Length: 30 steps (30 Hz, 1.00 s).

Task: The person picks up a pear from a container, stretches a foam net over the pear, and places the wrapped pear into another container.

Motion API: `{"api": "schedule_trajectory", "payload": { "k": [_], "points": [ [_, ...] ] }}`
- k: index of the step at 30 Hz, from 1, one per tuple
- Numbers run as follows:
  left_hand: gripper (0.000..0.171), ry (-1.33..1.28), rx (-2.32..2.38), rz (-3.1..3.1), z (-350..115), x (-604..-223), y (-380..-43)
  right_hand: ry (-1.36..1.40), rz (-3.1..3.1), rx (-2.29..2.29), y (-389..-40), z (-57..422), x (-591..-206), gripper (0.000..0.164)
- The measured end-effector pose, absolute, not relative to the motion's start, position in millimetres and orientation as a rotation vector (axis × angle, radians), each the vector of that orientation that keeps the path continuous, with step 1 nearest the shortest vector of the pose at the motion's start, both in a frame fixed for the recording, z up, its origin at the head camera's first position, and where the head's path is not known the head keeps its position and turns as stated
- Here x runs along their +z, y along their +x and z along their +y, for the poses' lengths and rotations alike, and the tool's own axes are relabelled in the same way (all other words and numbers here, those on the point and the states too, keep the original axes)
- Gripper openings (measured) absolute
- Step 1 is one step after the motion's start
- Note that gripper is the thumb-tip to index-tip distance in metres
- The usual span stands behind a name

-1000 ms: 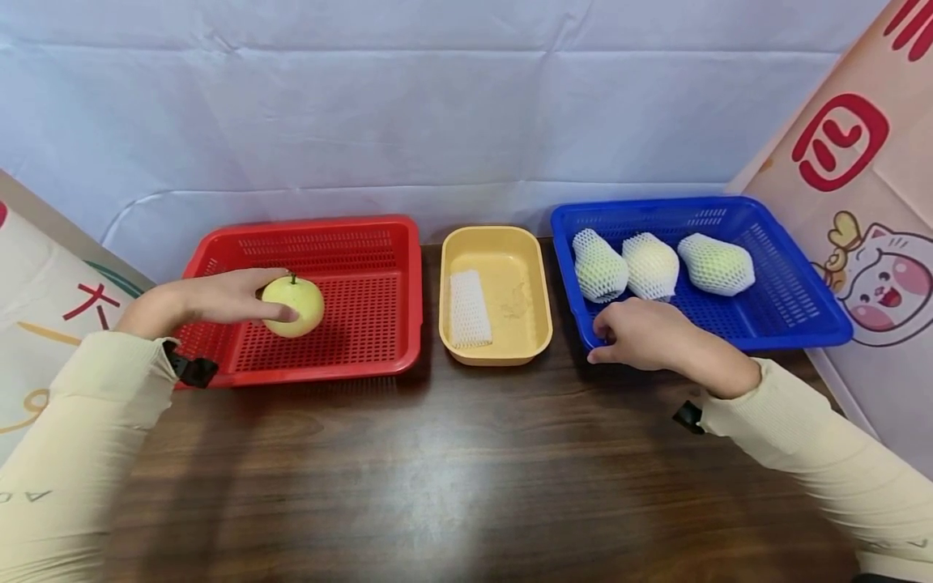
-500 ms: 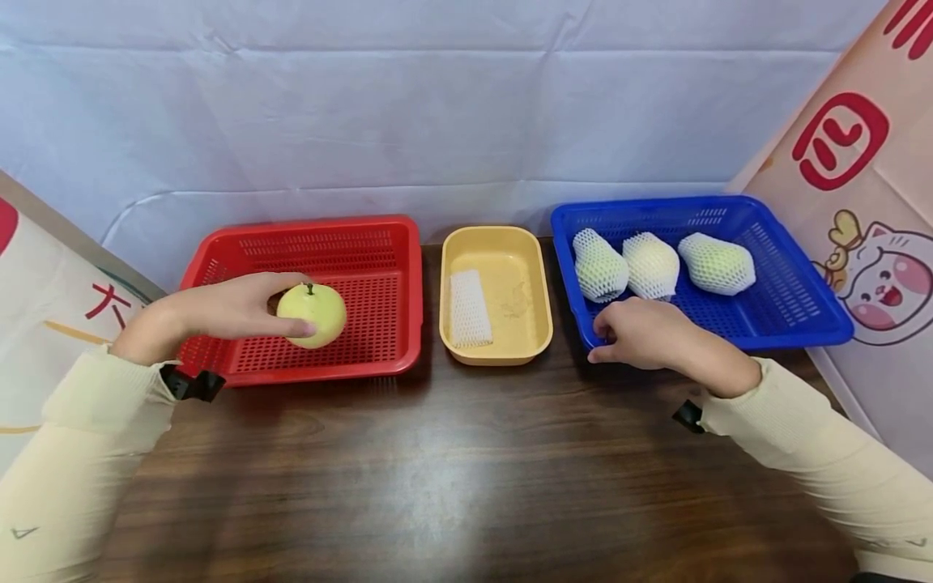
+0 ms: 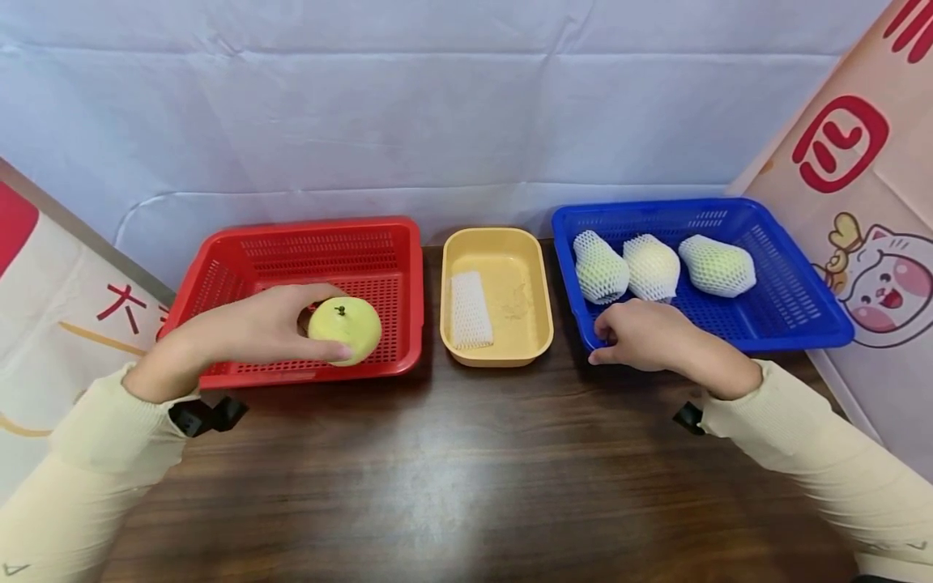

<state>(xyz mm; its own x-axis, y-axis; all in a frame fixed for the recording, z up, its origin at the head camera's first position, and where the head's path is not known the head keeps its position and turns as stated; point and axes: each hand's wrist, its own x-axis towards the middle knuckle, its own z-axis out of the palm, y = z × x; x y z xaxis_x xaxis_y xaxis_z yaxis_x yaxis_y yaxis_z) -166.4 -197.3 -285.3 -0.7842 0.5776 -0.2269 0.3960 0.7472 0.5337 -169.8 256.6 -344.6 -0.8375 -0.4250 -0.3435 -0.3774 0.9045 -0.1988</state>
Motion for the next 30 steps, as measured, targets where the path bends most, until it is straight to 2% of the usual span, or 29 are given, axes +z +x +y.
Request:
{"api": "schedule_trajectory", "payload": {
  "k": [17, 30],
  "points": [
    [0.061, 0.739, 0.856, 2.413, -133.0, -297.9, -120.2, -0.59, 2.678, -0.175, -170.0, 257.5, -344.3, 0.042],
    [0.065, 0.805, 0.851, 2.475, -83.5, -337.4, -107.9, -0.589, 2.679, -0.181, -169.9, 257.0, -344.9, 0.041]
  ]
}}
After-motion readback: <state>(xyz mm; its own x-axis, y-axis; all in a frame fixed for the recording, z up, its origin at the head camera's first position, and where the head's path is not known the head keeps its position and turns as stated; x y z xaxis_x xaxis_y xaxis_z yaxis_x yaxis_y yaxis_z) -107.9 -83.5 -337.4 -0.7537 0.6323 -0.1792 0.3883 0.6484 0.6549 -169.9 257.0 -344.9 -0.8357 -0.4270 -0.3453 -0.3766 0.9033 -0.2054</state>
